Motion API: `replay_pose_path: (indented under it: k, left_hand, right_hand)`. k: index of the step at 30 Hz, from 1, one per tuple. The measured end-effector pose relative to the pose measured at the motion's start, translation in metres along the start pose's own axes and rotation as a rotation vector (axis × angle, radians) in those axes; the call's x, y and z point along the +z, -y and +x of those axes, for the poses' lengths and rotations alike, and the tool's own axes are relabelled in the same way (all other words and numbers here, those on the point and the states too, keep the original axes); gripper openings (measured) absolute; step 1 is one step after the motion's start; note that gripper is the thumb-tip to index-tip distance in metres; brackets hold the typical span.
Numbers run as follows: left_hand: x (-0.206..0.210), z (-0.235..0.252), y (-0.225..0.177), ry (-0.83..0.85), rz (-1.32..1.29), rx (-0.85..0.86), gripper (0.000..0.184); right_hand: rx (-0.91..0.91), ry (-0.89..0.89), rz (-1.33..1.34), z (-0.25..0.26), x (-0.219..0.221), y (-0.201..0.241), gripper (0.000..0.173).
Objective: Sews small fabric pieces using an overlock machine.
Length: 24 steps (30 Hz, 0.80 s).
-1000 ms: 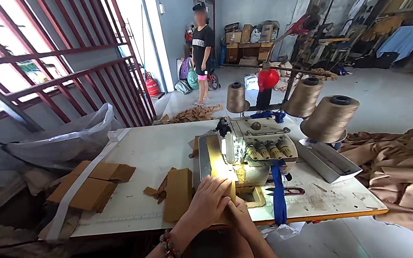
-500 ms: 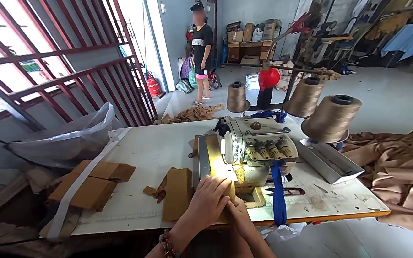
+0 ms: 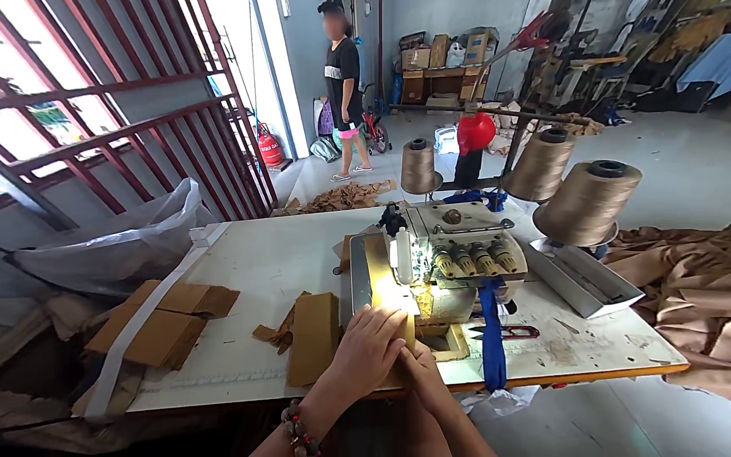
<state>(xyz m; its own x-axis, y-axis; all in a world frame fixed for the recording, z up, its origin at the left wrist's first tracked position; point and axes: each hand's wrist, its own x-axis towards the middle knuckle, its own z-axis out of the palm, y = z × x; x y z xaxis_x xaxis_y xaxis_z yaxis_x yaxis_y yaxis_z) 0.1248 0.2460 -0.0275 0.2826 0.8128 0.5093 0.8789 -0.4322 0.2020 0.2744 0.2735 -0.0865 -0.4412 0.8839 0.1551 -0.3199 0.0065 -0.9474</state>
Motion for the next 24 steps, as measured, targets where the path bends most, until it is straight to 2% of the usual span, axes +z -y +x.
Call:
replay_pose_path:
  k: [13, 24]
  left_hand:
    - [-0.009, 0.008, -0.010, 0.066, -0.045, -0.064, 0.035]
    - [-0.003, 0.013, -0.011, 0.036, -0.011, -0.080, 0.031]
  right_hand:
    - [0.141, -0.034, 0.149, -0.007, 0.009, 0.019, 0.023]
    - [0.127, 0.008, 0.095, -0.010, 0.002, 0.025, 0.022]
